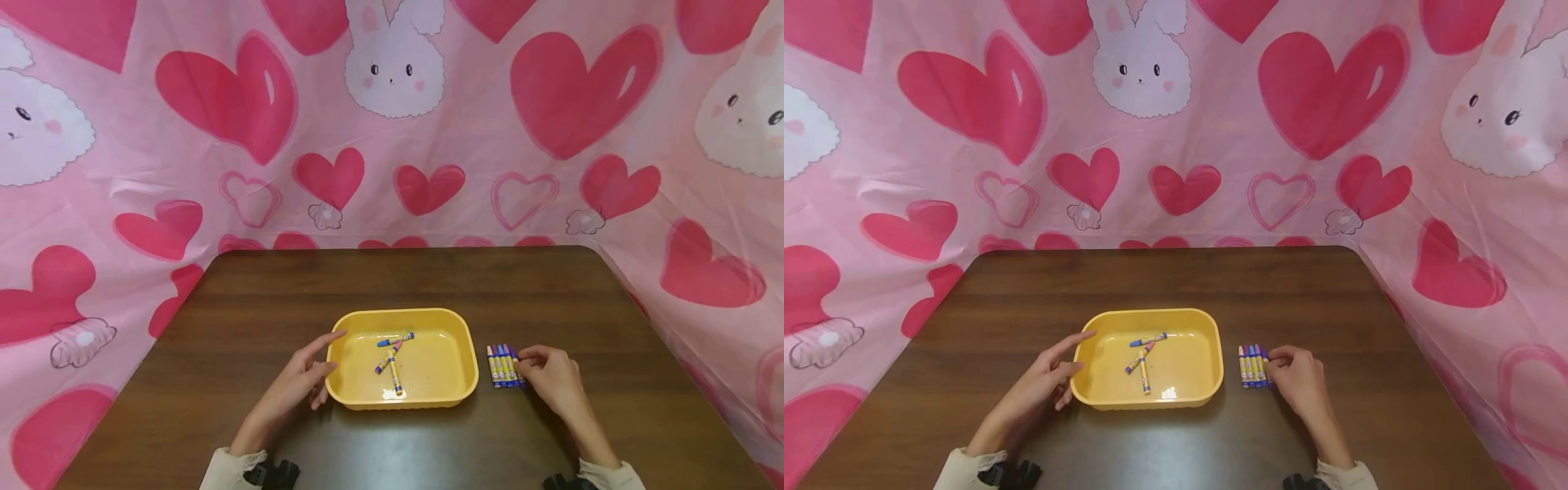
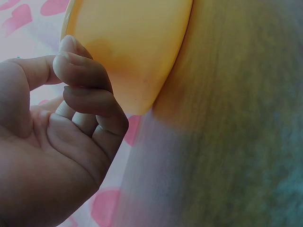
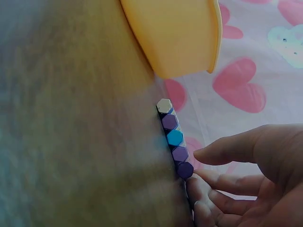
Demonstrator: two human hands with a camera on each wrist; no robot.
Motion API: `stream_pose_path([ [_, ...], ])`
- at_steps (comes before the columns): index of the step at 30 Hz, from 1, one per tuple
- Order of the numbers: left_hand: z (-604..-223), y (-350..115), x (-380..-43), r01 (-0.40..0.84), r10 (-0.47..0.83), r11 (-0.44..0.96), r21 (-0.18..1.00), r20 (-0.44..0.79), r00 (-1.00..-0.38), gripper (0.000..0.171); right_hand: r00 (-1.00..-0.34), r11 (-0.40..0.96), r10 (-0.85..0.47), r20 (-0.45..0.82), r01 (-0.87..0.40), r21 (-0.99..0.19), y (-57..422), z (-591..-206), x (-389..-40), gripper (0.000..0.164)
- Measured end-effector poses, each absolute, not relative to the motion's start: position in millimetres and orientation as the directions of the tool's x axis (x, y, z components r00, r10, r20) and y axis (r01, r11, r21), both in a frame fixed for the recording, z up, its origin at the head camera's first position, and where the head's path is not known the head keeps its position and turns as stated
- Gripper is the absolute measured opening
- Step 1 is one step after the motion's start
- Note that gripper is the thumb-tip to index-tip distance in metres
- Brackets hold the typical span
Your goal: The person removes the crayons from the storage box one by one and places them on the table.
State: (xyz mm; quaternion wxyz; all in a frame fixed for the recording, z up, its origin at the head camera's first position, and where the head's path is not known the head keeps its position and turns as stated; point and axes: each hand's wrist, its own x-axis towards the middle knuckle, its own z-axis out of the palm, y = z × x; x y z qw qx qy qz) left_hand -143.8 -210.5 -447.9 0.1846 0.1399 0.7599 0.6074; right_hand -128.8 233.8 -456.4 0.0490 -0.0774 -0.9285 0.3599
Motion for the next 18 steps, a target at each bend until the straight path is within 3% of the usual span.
stream_pose_path([
  [10,-447.2,-211.7,-143.5,-0.008,0.438,0.225,0.974,-0.108,-0.892,0.054,-0.983,0.734,0.176,0.042,0.103,-0.671,232.3,-455.9,-126.4,0.023],
  [14,-449.4,-213.0,-142.8,0.004,0.448,0.213,0.977,-0.093,-0.889,0.054,-0.972,0.741,0.195,0.129,0.060,-0.669,226.8,-451.7,-126.6,0.017],
  [18,-452.3,-213.3,-142.7,-0.005,0.444,0.213,0.977,-0.102,-0.890,0.053,-0.940,0.750,0.158,0.302,-0.085,-0.656,208.4,-440.9,-128.2,0.011],
])
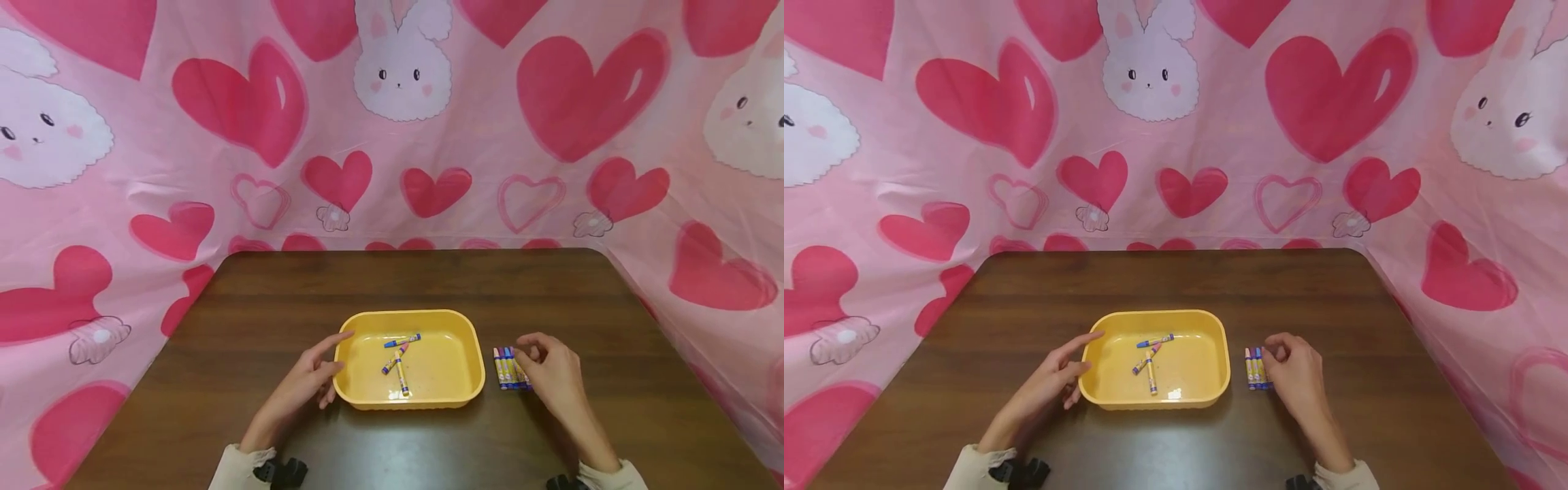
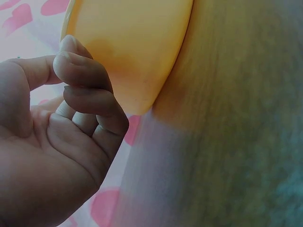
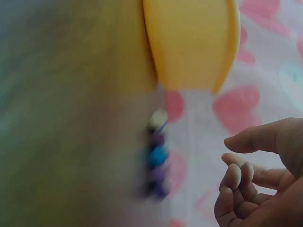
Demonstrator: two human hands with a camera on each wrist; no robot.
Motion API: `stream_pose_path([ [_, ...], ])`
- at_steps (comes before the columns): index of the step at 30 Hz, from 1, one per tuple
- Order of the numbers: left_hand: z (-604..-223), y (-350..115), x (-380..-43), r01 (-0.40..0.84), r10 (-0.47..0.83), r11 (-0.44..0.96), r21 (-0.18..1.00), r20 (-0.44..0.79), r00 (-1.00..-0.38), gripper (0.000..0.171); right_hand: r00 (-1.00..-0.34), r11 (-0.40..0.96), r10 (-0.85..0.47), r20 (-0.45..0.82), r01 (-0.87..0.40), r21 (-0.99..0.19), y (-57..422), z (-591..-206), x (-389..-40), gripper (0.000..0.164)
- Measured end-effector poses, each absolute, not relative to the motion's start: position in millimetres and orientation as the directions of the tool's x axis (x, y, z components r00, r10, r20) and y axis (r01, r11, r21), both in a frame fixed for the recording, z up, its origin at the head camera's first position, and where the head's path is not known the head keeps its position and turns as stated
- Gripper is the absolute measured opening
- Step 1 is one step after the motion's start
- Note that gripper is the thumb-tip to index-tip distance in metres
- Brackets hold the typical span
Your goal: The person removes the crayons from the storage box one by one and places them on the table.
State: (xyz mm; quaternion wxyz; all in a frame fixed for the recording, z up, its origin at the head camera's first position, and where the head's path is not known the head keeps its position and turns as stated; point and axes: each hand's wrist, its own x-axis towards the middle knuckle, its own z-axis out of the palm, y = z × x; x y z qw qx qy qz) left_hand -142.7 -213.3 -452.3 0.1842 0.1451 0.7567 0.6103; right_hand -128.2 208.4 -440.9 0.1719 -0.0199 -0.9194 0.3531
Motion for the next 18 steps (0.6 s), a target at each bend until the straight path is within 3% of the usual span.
stream_pose_path([
  [6,-451.7,-213.0,-142.5,0.000,0.440,0.209,0.978,-0.094,-0.893,0.053,-0.908,0.718,-0.016,0.418,-0.302,-0.628,165.3,-406.2,-141.8,0.013],
  [12,-451.7,-210.3,-143.1,0.004,0.445,0.196,0.981,-0.085,-0.892,0.054,-0.903,0.662,-0.153,0.401,-0.395,-0.637,124.3,-382.6,-151.6,0.016],
  [18,-451.5,-209.7,-143.3,-0.024,0.428,0.199,0.980,-0.109,-0.897,0.053,-0.893,0.630,-0.281,0.352,-0.448,-0.634,90.5,-392.1,-160.3,0.015],
])
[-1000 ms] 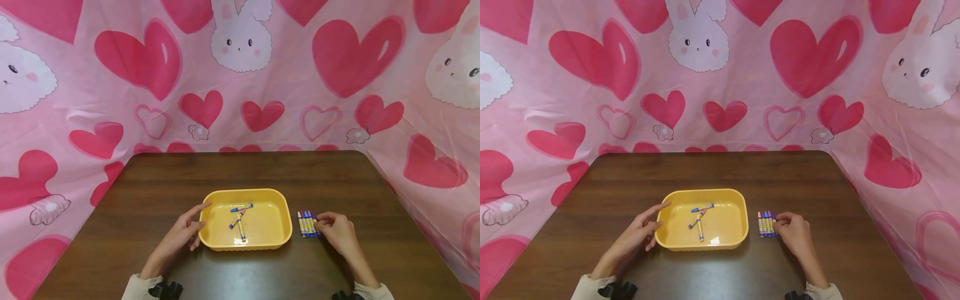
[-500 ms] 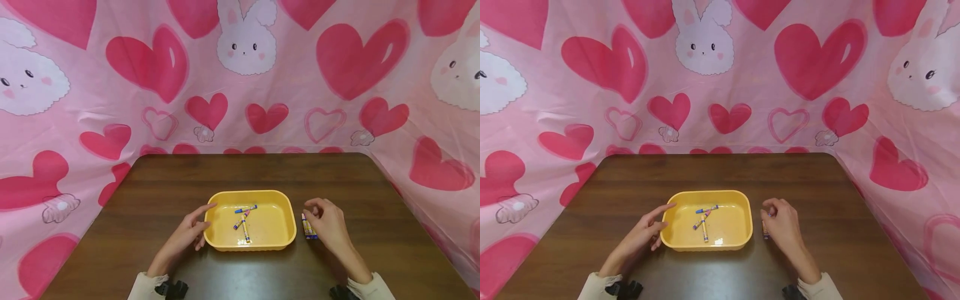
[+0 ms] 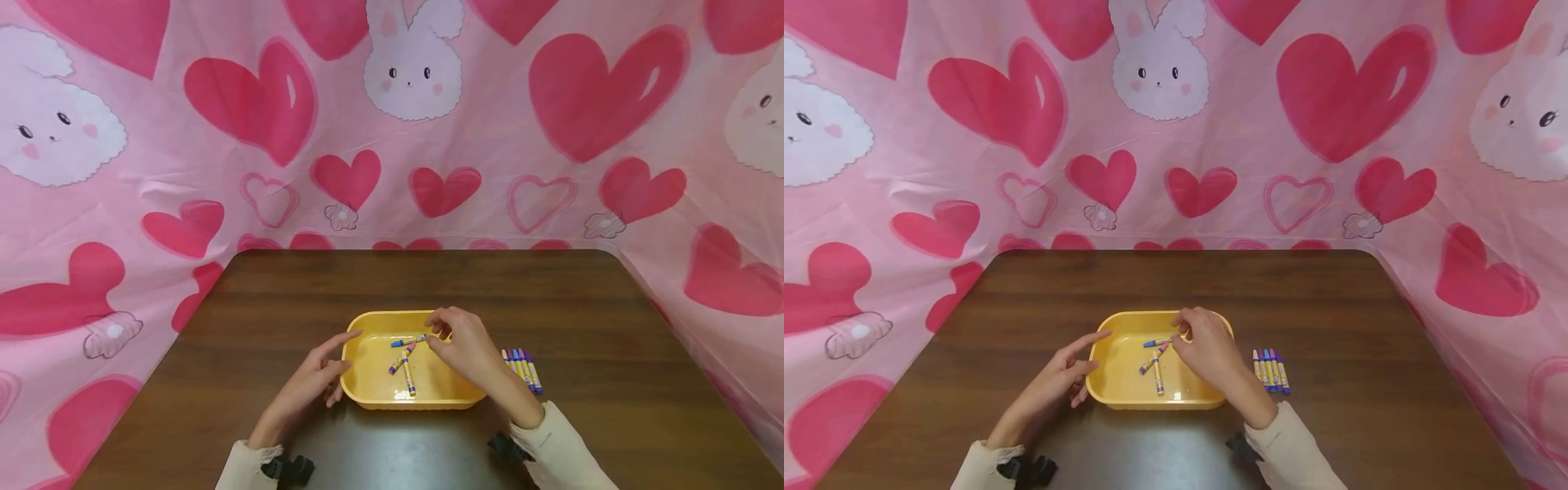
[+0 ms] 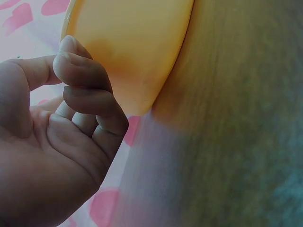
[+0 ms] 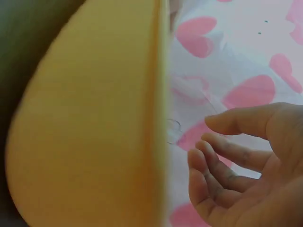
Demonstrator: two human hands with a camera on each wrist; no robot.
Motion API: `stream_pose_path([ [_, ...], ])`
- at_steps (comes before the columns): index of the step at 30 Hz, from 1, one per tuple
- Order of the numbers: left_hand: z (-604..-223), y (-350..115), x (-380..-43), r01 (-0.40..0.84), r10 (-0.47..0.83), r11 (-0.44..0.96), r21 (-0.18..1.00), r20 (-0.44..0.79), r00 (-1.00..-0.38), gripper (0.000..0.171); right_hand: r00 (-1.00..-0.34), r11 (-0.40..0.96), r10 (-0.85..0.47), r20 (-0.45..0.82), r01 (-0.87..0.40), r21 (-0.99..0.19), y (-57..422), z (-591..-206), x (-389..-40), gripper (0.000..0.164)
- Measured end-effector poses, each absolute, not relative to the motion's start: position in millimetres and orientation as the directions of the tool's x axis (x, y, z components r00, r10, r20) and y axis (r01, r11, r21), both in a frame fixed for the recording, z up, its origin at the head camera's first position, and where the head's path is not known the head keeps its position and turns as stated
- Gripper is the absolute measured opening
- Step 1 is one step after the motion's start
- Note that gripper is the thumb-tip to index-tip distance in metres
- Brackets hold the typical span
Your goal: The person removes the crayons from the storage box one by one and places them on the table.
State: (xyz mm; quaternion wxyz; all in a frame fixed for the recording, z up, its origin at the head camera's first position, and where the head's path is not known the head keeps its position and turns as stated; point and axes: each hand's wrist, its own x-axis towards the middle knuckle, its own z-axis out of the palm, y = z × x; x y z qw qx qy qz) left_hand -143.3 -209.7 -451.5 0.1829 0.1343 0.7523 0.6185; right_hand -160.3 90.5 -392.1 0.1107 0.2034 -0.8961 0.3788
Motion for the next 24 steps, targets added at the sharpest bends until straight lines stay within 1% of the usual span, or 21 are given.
stream_pose_path([
  [4,-450.9,-207.0,-143.9,-0.038,0.418,0.203,0.978,-0.122,-0.900,0.053,-0.894,0.647,-0.330,0.304,-0.448,-0.617,77.7,-410.8,-159.0,0.011],
  [6,-450.7,-206.7,-143.8,-0.042,0.414,0.199,0.979,-0.123,-0.902,0.053,-0.913,0.686,-0.326,0.246,-0.407,-0.603,72.2,-420.6,-156.9,0.010],
  [10,-449.9,-207.0,-143.6,-0.039,0.415,0.198,0.979,-0.120,-0.902,0.054,-0.948,0.774,-0.311,0.074,-0.297,-0.559,64.2,-434.7,-152.8,0.030],
  [13,-448.5,-208.1,-143.9,-0.029,0.414,0.208,0.978,-0.115,-0.903,0.054,-0.947,0.793,-0.320,-0.018,-0.257,-0.552,61.2,-438.2,-151.8,0.036],
  [19,-448.6,-208.4,-144.2,-0.032,0.421,0.206,0.978,-0.118,-0.899,0.054,-0.938,0.780,-0.347,-0.004,-0.286,-0.557,61.8,-439.0,-150.3,0.025],
  [24,-449.7,-208.7,-143.1,-0.017,0.429,0.207,0.978,-0.106,-0.897,0.053,-0.941,0.796,-0.338,-0.014,-0.278,-0.537,61.6,-438.4,-150.1,0.025],
])
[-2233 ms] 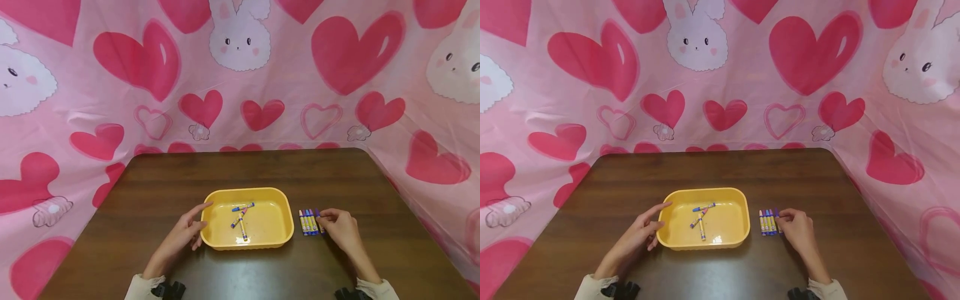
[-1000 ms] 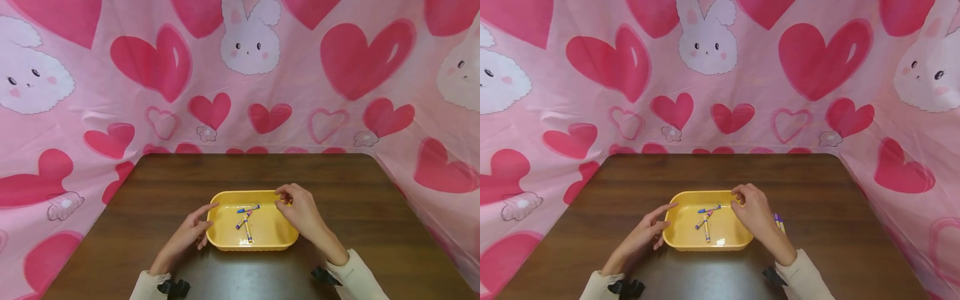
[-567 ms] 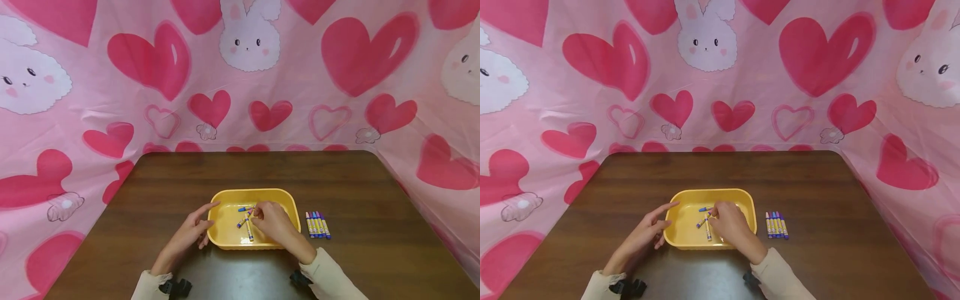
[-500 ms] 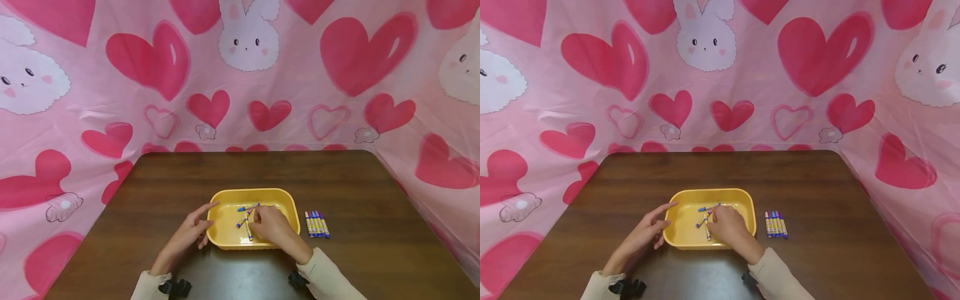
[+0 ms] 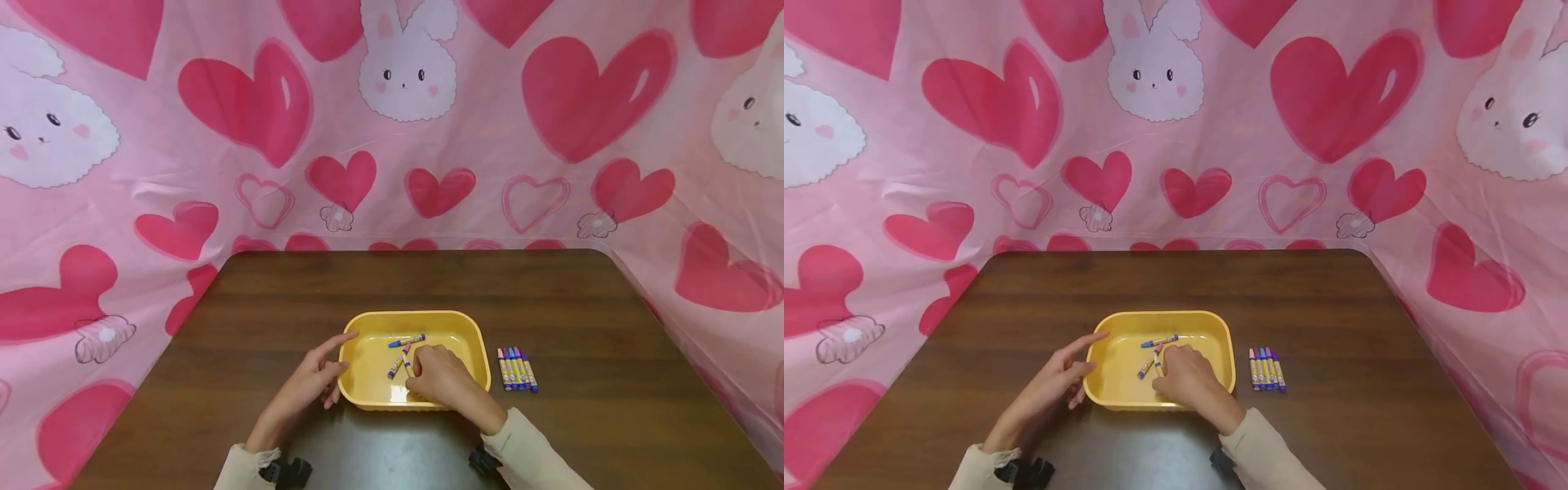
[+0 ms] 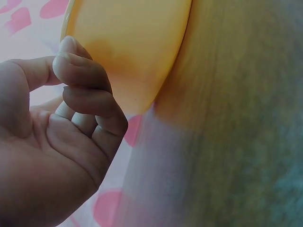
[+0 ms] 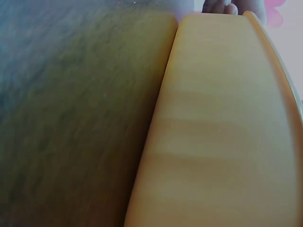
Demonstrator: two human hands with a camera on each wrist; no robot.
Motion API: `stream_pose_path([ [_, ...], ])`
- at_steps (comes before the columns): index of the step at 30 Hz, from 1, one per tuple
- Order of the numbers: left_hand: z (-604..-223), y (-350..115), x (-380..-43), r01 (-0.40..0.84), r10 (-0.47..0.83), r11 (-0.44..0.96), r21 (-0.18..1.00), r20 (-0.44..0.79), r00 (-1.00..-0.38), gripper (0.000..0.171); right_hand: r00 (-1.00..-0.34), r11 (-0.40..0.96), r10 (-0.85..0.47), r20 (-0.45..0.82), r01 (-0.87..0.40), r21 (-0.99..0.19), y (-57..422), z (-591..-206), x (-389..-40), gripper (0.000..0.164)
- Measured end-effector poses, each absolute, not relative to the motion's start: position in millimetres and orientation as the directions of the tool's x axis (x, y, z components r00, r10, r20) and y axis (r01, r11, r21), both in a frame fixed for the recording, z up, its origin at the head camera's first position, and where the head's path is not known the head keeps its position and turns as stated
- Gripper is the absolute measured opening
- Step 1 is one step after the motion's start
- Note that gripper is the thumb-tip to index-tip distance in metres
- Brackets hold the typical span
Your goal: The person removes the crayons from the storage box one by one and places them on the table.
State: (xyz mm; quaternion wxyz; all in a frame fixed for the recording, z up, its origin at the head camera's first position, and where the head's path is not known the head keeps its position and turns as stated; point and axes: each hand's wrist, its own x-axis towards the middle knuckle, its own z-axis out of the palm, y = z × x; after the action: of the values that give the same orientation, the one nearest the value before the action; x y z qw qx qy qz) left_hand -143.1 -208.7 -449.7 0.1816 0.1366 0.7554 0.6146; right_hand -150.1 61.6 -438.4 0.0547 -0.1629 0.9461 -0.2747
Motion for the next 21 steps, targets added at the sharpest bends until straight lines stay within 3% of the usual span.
stream_pose_path([
  [21,-450.2,-207.3,-143.0,-0.023,0.432,0.205,0.978,-0.111,-0.895,0.053,-0.938,0.792,-0.344,0.040,-0.312,-0.525,62.0,-446.2,-151.2,0.030],
])
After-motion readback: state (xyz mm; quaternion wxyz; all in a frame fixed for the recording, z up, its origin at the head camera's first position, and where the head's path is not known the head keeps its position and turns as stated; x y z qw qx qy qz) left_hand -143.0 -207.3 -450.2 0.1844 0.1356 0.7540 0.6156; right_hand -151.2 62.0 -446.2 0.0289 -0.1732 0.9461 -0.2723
